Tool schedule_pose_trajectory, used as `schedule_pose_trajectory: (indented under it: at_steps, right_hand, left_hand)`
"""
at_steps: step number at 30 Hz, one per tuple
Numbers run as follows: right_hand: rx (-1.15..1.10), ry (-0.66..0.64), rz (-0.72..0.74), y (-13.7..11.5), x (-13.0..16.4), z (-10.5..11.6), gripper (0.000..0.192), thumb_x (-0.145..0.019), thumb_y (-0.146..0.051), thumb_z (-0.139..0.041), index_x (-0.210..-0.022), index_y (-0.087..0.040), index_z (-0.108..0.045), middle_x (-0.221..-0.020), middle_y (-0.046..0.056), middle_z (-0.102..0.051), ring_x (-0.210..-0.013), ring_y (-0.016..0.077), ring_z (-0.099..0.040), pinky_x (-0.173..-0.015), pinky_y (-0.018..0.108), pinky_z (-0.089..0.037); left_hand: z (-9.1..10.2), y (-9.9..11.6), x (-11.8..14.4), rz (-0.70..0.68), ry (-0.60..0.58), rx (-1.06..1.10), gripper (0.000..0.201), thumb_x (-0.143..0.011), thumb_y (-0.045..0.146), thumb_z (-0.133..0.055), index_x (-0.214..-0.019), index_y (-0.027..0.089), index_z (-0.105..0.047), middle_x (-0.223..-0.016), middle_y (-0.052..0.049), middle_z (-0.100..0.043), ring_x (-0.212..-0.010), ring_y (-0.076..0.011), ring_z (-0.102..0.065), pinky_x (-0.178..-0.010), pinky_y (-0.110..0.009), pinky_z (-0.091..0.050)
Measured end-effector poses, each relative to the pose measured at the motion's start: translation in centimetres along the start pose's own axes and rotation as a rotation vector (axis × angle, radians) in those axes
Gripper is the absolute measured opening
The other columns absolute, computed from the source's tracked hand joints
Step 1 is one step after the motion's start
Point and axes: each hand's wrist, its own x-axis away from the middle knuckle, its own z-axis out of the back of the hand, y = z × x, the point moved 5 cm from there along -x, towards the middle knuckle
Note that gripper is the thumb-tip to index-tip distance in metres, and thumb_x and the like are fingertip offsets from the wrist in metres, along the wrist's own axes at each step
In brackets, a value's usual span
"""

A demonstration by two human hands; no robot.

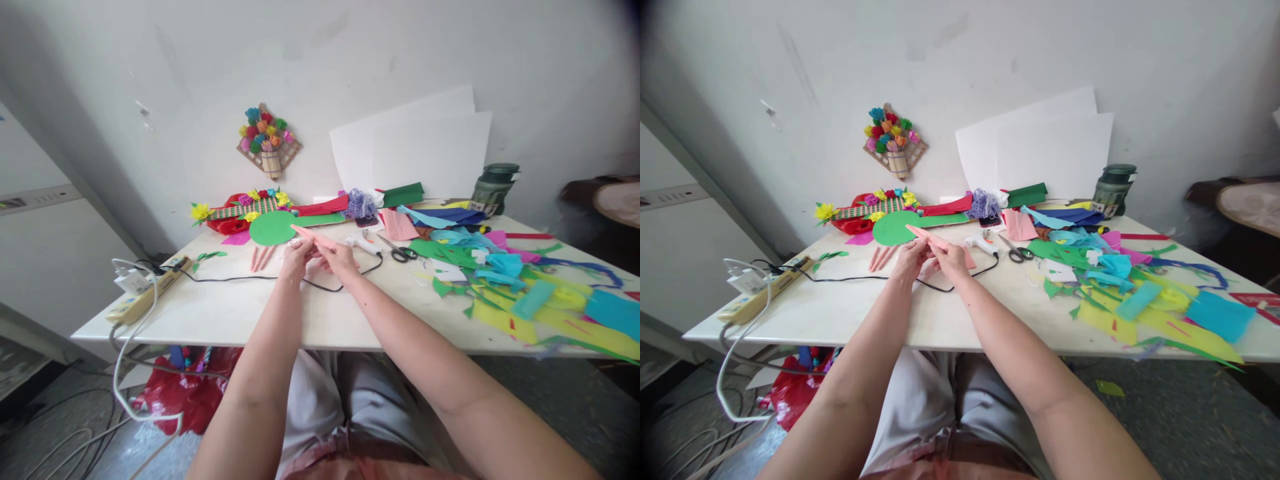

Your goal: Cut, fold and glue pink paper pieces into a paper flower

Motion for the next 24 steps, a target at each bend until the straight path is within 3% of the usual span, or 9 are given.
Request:
schedule_pose_trajectory:
  at_steps: [10,18,24]
  right_hand:
    - [0.009,-0.006,-0.015,-0.7,0.6,-0.1,0.026,-0.084,-0.034,-0.056,-0.091,-0.013,-0.069,-0.078,0.008,-0.072,-0.047,0.0076,-0.059,-0.038,0.013,-0.042]
    - [-0.011,-0.023,0.001,-0.7,0.6,-0.3,0.022,-0.082,-0.031,-0.057,-0.079,-0.012,-0.068,-0.074,0.008,-0.071,-0.044,0.0070,-0.057,-0.039,0.014,-0.042]
    - [-0.027,-0.041,-0.005,-1.1,1.1,-0.3,0.023,-0.081,-0.029,-0.057,-0.071,-0.011,-0.067,-0.066,0.007,-0.070,-0.042,0.0068,-0.055,-0.038,0.014,-0.042]
  left_hand:
    - [0.4,-0.1,-0.2,-0.010,0.004,0.036,0.027,-0.062,0.033,-0.078,-0.073,0.011,-0.065,-0.066,-0.004,-0.065,-0.058,-0.0144,-0.062,-0.064,-0.029,-0.049]
    - [2.5,0.6,-0.9,-0.097,0.183,0.144,0.028,-0.060,0.036,-0.078,-0.071,0.015,-0.063,-0.066,-0.001,-0.066,-0.071,-0.0140,-0.065,-0.076,-0.028,-0.047]
    - [2.6,0.7,-1.0,-0.107,0.196,0.161,0.028,-0.060,0.035,-0.078,-0.068,0.015,-0.060,-0.062,0.000,-0.063,-0.068,-0.0129,-0.063,-0.076,-0.028,-0.047]
